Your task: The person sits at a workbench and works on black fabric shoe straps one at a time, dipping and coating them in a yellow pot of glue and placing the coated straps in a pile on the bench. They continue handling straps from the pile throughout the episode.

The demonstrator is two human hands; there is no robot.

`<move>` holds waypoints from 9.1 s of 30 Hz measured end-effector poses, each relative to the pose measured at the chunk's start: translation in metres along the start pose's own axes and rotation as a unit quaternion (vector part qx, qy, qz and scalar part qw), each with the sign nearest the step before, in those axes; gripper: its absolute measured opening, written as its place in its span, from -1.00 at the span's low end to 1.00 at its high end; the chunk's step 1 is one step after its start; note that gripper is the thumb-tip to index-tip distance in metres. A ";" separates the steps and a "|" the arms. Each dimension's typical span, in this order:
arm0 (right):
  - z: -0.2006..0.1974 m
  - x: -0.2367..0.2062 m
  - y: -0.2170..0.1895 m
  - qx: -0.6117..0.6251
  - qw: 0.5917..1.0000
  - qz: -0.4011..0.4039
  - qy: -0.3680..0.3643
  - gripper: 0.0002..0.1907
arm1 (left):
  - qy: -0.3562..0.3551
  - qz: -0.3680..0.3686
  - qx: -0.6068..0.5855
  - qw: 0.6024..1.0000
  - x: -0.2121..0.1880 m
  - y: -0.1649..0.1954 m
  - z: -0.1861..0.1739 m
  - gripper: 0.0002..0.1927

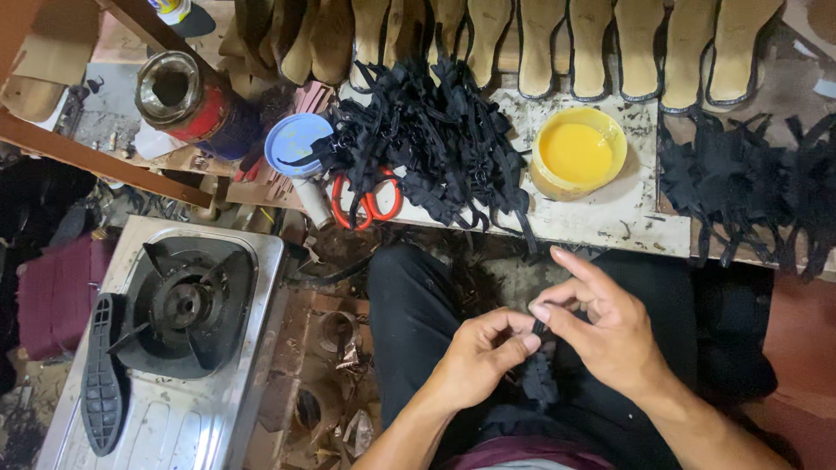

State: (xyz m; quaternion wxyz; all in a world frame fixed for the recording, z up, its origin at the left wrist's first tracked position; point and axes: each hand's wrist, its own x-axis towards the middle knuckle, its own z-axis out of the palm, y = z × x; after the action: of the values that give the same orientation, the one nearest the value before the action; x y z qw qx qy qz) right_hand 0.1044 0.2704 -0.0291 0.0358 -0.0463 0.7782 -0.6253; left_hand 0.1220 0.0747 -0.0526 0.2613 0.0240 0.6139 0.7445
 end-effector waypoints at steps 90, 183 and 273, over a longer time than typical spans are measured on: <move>-0.006 0.019 -0.017 -0.369 0.819 -0.439 -0.009 -0.58 | 0.012 0.000 -0.363 0.932 0.000 -0.018 -0.010 -0.64; -0.015 -0.011 -0.023 -0.219 0.928 -0.299 -0.036 -0.66 | 0.043 0.016 -0.279 0.959 0.012 -0.006 -0.021 -0.91; -0.099 -0.020 -0.018 -0.327 0.931 -0.124 0.106 -0.56 | 0.193 0.258 0.504 0.801 0.079 0.110 -0.069 -0.80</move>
State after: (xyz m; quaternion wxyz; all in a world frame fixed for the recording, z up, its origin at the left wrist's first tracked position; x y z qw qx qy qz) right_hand 0.1133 0.3646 0.0098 -0.1421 -0.0853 0.9268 -0.3372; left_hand -0.0100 0.0332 0.0102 -0.1133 0.1656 0.9115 0.3589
